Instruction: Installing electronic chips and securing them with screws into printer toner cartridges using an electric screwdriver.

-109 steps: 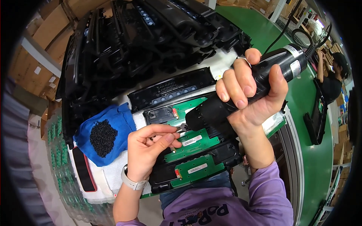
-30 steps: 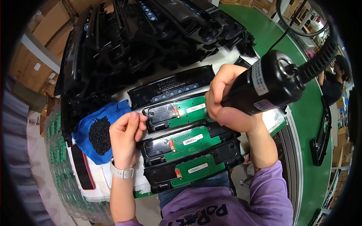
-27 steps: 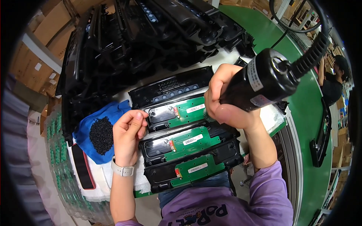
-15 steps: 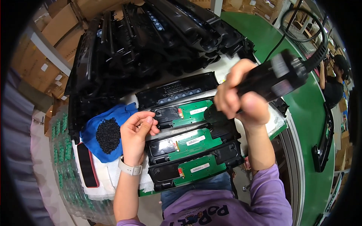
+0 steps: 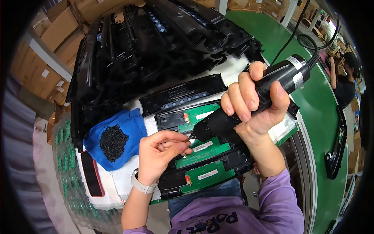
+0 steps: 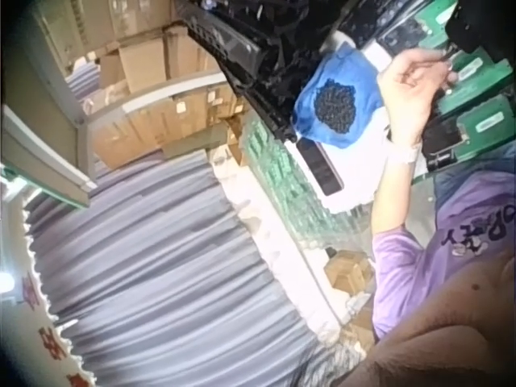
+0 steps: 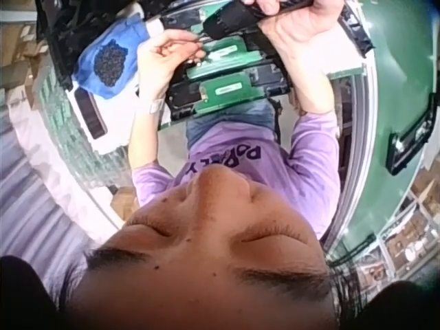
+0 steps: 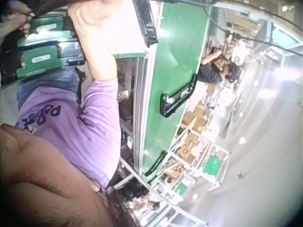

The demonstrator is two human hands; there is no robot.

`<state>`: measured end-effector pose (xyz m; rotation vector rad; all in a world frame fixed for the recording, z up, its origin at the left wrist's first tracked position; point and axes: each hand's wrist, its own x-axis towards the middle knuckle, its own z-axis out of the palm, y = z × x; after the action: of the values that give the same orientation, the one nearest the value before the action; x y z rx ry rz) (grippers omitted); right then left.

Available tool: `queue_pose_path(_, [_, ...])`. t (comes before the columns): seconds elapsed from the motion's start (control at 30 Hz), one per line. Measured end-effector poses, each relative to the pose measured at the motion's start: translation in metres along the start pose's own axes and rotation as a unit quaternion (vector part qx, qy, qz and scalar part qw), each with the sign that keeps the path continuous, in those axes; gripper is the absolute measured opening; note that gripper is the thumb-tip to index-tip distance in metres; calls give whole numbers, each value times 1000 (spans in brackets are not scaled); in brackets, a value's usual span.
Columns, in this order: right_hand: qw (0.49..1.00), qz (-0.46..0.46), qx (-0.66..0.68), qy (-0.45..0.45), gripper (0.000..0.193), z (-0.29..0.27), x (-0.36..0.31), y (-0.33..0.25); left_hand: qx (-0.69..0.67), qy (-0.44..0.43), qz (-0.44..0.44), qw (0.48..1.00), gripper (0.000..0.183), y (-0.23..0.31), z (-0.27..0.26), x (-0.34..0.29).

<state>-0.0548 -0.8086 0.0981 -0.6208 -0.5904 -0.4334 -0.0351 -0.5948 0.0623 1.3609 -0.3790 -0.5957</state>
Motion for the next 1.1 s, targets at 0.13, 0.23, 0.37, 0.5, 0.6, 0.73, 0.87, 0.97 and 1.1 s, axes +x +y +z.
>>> queue_pose_path(0.13, [1000, 11, 5, 19, 27, 6, -3, 2, -24, -7, 3, 1000, 13, -2, 0, -1])
queue_pose_path(0.23, [995, 35, -27, 88, 22, 14, -5, 4, 4, -7, 8, 1000, 13, -1, 2, -2])
queue_pose_path(0.37, [994, 35, -19, 104, 22, 14, -6, 1, 46, -4, 13, 999, 15, -3, 2, -2])
queue_pose_path(0.5, [996, 32, -5, 89, 24, 13, -4, -4, -13, -2, -11, 1000, 14, 0, 0, -4])
queue_pose_path(0.6, [997, 36, 4, 70, 24, 9, -5, -2, -3, 2, -15, 1000, 13, 2, 2, -4])
queue_pose_path(0.73, [996, 49, -12, 79, 24, 11, -5, -1, 13, 4, -1, 1000, 14, 0, 3, -6])
queue_pose_path(0.87, [991, 64, -33, 116, 23, 16, -6, -1, 30, 9, -1, 1000, 13, -2, 4, -7])
queue_pose_path(0.97, [991, 57, -10, 123, 24, 17, -6, -1, 26, -5, 5, 1000, 12, 1, 2, -10])
queue_pose_path(1.1, [993, 84, 21, 80, 25, 12, -4, -7, -6, -75, -37, 996, 12, 5, 1, -7])
